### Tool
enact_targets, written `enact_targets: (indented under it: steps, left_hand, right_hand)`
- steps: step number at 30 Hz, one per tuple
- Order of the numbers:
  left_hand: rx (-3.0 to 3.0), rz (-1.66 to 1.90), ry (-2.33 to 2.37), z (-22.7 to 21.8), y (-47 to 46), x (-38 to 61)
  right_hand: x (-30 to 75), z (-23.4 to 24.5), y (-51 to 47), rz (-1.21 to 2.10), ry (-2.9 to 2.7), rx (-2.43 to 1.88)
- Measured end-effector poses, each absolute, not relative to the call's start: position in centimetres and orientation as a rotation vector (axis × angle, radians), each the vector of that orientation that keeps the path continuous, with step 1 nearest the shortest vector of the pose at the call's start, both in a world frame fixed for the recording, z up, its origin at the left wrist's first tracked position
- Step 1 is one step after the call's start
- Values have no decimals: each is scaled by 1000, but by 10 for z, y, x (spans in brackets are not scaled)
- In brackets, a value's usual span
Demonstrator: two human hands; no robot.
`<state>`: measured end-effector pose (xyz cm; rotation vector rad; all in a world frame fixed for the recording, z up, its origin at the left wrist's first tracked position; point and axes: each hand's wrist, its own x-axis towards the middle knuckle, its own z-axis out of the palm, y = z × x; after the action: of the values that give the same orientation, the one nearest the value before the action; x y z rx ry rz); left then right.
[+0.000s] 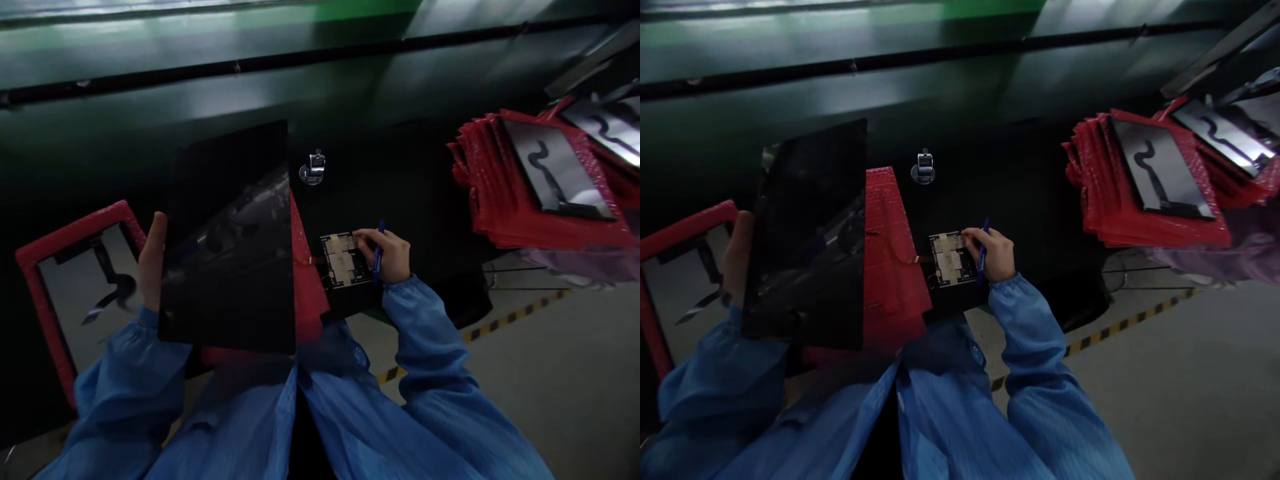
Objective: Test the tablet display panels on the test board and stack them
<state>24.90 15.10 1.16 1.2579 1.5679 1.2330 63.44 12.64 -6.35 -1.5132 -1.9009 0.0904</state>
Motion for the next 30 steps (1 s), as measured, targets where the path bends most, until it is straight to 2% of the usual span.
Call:
enact_targets:
  steps: [7, 12, 15, 18, 22, 30]
  left_hand:
    - [1045, 1335, 1649, 15, 143, 260]
    - [946, 1129, 1424, 20, 143, 272]
    - [800, 1076, 1300, 22, 144, 277]
    - [617, 1136, 1230, 25, 143, 283]
    - [325, 1236, 1102, 30, 140, 291]
    - [149, 1214, 951, 33, 134, 296]
  right_hand:
    - [638, -67, 126, -57, -1988, -1619]
    - [620, -55, 122, -101, -1852, -1543]
    - [584, -31, 111, 79, -1653, -1360]
    - [545, -3, 97, 263, -1784, -1086]
    - [517, 19, 90, 112, -2048, -923]
    - [491, 20, 102, -121, -2033, -1135]
